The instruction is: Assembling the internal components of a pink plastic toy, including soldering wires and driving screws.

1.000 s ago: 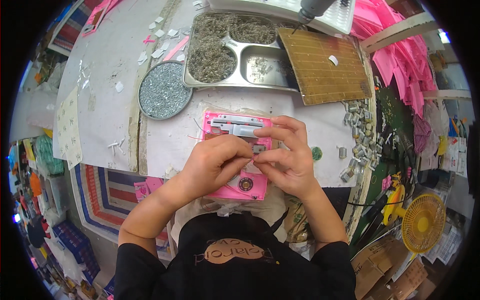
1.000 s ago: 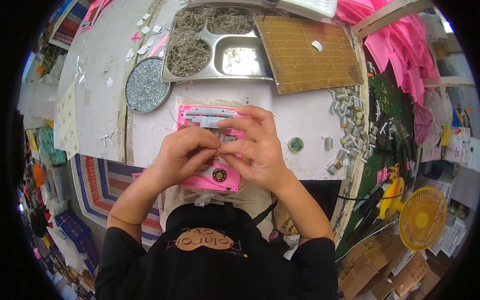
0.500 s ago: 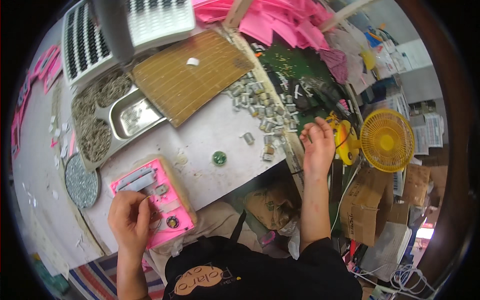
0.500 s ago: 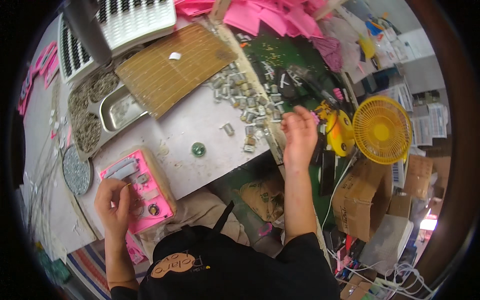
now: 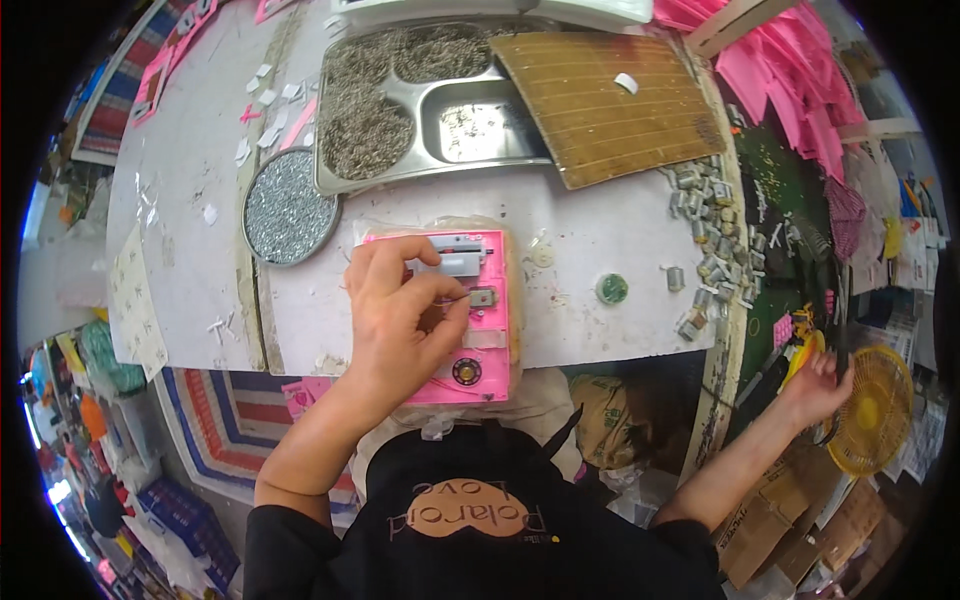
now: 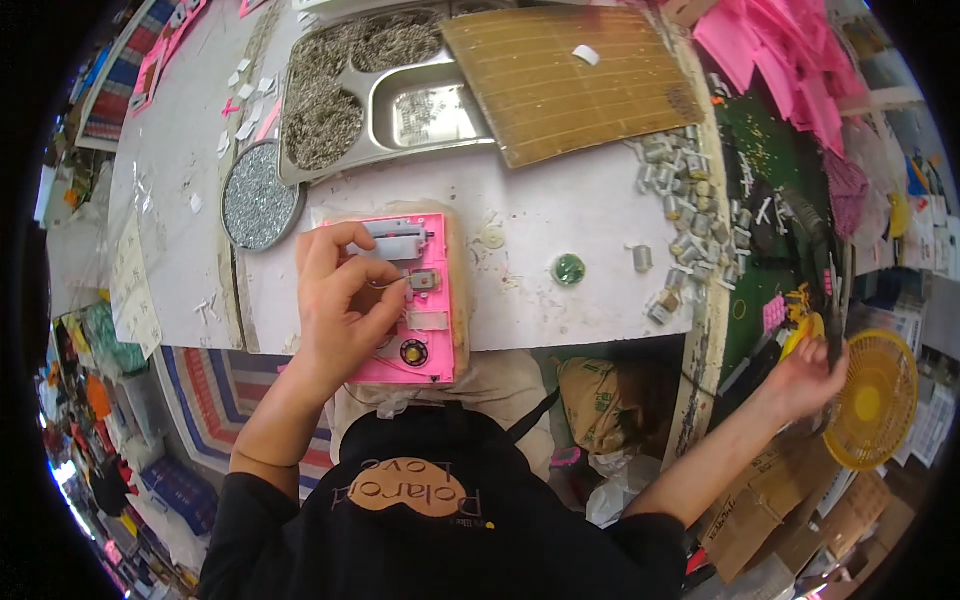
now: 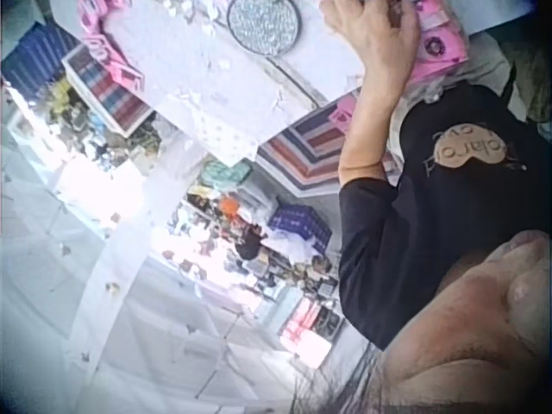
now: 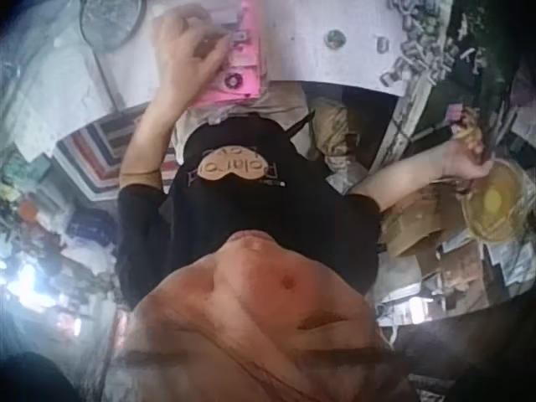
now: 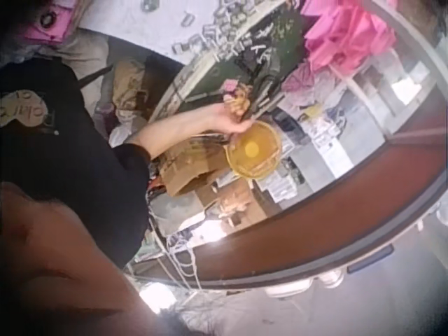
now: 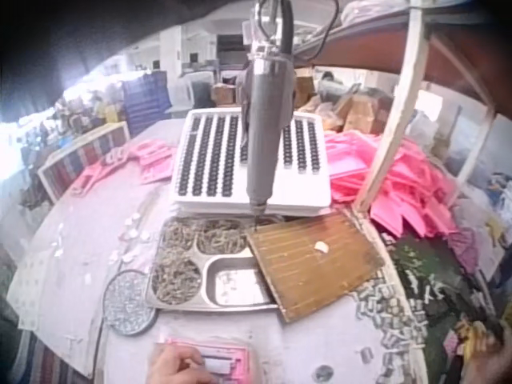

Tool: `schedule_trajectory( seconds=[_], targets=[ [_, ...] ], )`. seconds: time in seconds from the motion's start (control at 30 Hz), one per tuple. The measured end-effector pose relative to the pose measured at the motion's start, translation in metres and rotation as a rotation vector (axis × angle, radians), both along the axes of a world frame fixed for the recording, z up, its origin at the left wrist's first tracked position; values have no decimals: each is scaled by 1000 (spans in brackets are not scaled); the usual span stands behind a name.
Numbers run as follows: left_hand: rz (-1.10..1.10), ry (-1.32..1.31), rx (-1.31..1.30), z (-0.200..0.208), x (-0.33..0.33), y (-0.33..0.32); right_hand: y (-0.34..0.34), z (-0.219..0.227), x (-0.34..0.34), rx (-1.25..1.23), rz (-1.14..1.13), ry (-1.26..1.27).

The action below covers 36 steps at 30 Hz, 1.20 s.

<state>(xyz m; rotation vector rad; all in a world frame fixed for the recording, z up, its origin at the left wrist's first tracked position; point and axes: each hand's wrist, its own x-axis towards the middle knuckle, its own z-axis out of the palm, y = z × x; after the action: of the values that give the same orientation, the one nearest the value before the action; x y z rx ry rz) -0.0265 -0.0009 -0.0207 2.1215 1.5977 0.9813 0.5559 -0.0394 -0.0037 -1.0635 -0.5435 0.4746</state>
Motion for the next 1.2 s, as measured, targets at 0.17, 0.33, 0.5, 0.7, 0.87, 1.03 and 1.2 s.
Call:
schedule_trajectory(
  seconds=[0.17, 0.33, 0.5, 0.7, 0.87, 1.03, 1.2],
  targets=[
    [-14, 39, 22, -5, 13, -3, -16, -11, -203, -113, 487, -152],
    [-31, 86, 63, -8, 20, 2, -8, -24, -286, -104, 819, -487],
    [-27, 123, 46, -3, 19, 3, 9, -25, -308, -82, 911, -610],
    [-31, 125, 31, -4, 17, 3, 15, -27, -318, -61, 935, -645],
    [-38, 127, 27, -5, 17, 3, 17, -27, -317, -71, 952, -674],
    [-16, 104, 16, -5, 18, 2, 18, -24, -318, -77, 968, -681],
    [-16, 110, 19, -4, 18, 3, 18, -22, -318, -87, 968, -711]
  ],
)
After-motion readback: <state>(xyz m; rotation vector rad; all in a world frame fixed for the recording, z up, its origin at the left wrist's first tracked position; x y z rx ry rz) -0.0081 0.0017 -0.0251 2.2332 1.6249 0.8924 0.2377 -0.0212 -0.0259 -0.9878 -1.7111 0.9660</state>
